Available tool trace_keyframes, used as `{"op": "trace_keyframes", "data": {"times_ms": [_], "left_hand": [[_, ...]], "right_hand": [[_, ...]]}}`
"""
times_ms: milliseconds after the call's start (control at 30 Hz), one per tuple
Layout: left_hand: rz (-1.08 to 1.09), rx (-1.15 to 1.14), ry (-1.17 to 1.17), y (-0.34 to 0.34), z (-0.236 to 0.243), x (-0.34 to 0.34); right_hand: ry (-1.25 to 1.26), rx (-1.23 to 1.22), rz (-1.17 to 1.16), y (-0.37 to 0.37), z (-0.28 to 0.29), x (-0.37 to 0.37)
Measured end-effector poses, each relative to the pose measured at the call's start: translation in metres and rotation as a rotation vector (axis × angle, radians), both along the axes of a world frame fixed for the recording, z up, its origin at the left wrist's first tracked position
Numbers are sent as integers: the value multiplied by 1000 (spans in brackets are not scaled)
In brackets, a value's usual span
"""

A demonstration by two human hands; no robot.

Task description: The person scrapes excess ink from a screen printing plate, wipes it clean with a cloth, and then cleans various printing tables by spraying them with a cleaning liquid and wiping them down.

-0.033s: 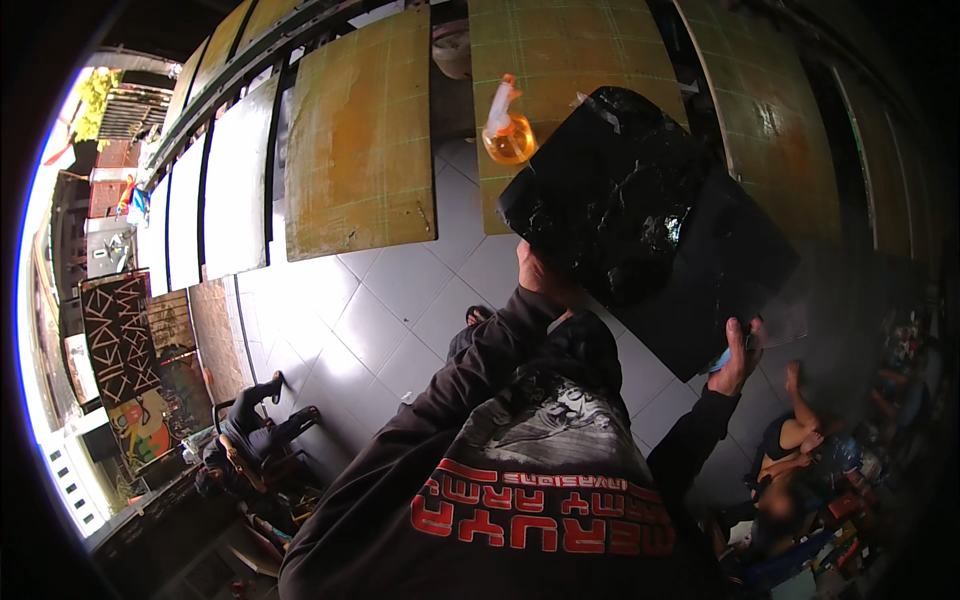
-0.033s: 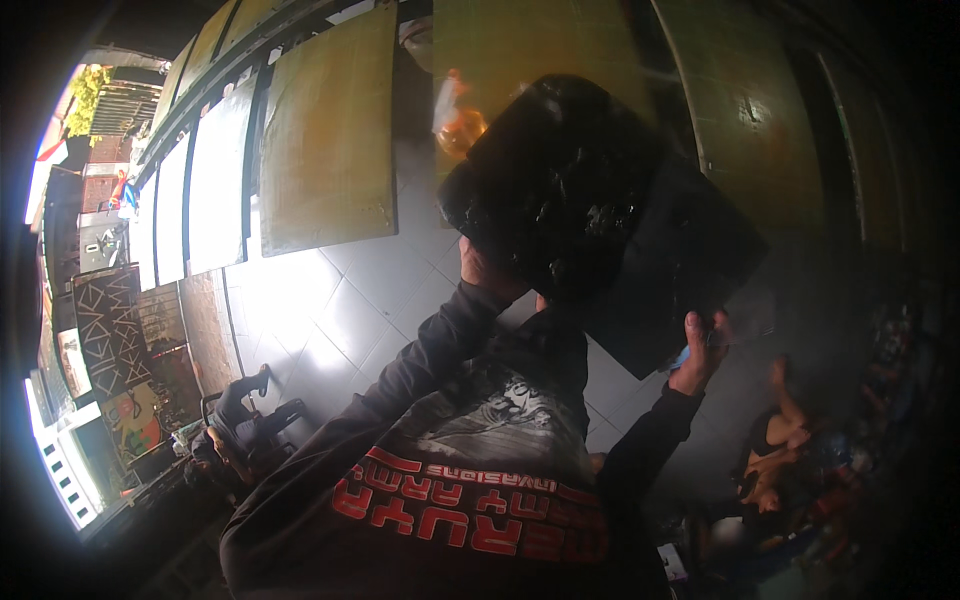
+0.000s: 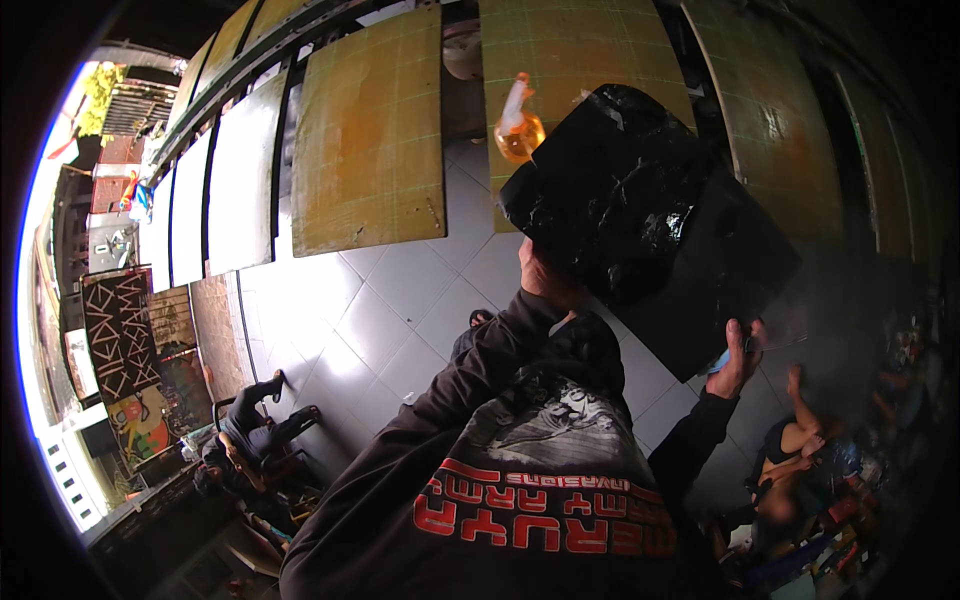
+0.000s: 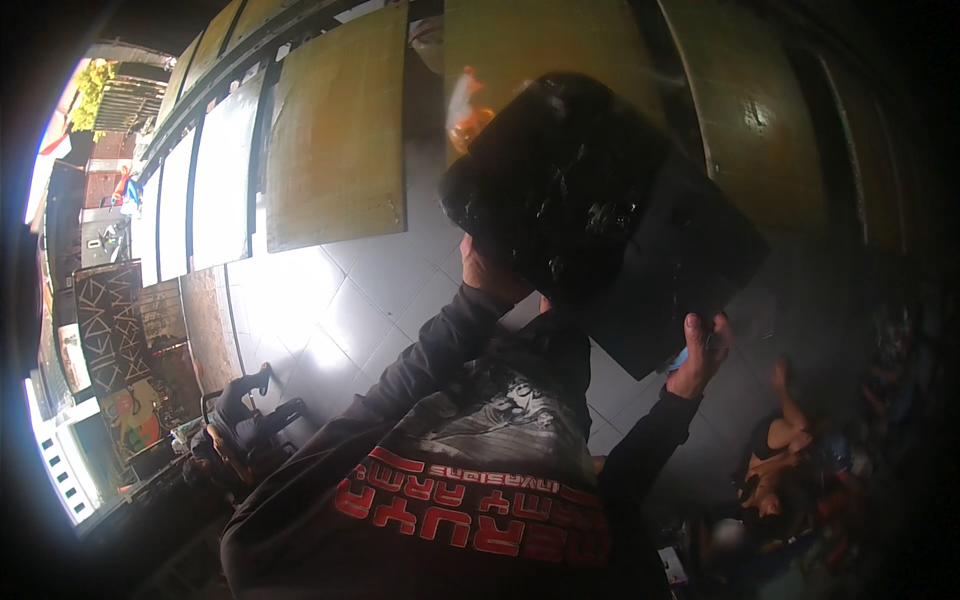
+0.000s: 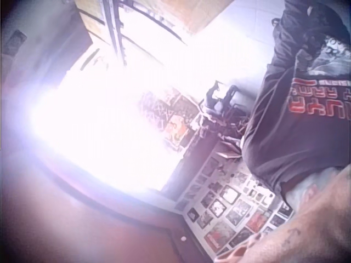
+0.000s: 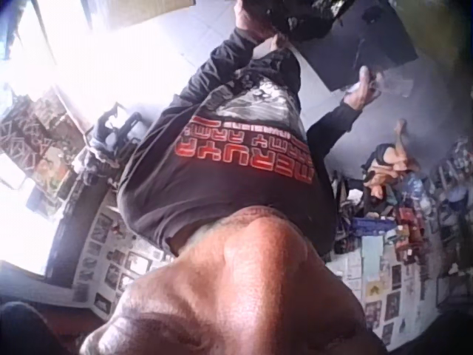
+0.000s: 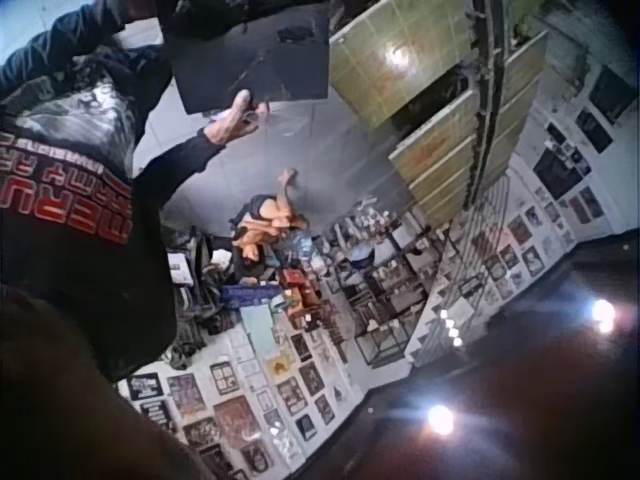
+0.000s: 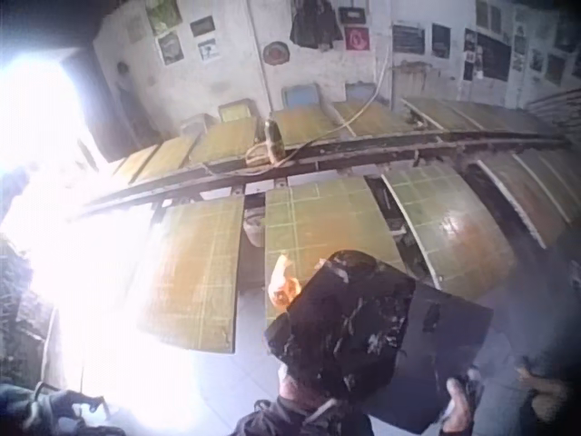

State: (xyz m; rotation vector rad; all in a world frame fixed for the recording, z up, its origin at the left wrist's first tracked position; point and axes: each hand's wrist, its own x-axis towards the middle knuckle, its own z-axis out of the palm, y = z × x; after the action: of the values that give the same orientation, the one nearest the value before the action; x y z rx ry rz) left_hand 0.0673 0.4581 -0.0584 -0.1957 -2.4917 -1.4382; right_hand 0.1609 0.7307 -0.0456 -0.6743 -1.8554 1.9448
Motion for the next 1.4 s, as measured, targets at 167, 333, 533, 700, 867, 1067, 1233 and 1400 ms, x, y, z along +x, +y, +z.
{"op": "trace_keyframes", "data": {"times_ms": [167,333,533,700,867,1067,1233,1400], "left_hand": [[-191,-24,-545,-75,18,48],[-351,1784,-347,-155,34,109],[174,980,-141,-254,-20,170],[425,957,20,-327,-41,207],[667,1054,-84,-379,-33,252],[514,-225,-93,-420,-71,313],[727,743,-266,-402,-120,340],[895,1079,-362,-377,-116,341]], "right_hand": [[83,33,-83,-110,-4,19],[11,-129,-28,-254,18,32],[-101,-70,351,-366,18,48],[-179,-229,818,-406,35,56],[-544,-342,958,-357,0,59],[-236,623,1196,-282,-13,40],[-493,1113,1268,-286,52,-25],[-188,1299,1408,-254,49,-82]]}}
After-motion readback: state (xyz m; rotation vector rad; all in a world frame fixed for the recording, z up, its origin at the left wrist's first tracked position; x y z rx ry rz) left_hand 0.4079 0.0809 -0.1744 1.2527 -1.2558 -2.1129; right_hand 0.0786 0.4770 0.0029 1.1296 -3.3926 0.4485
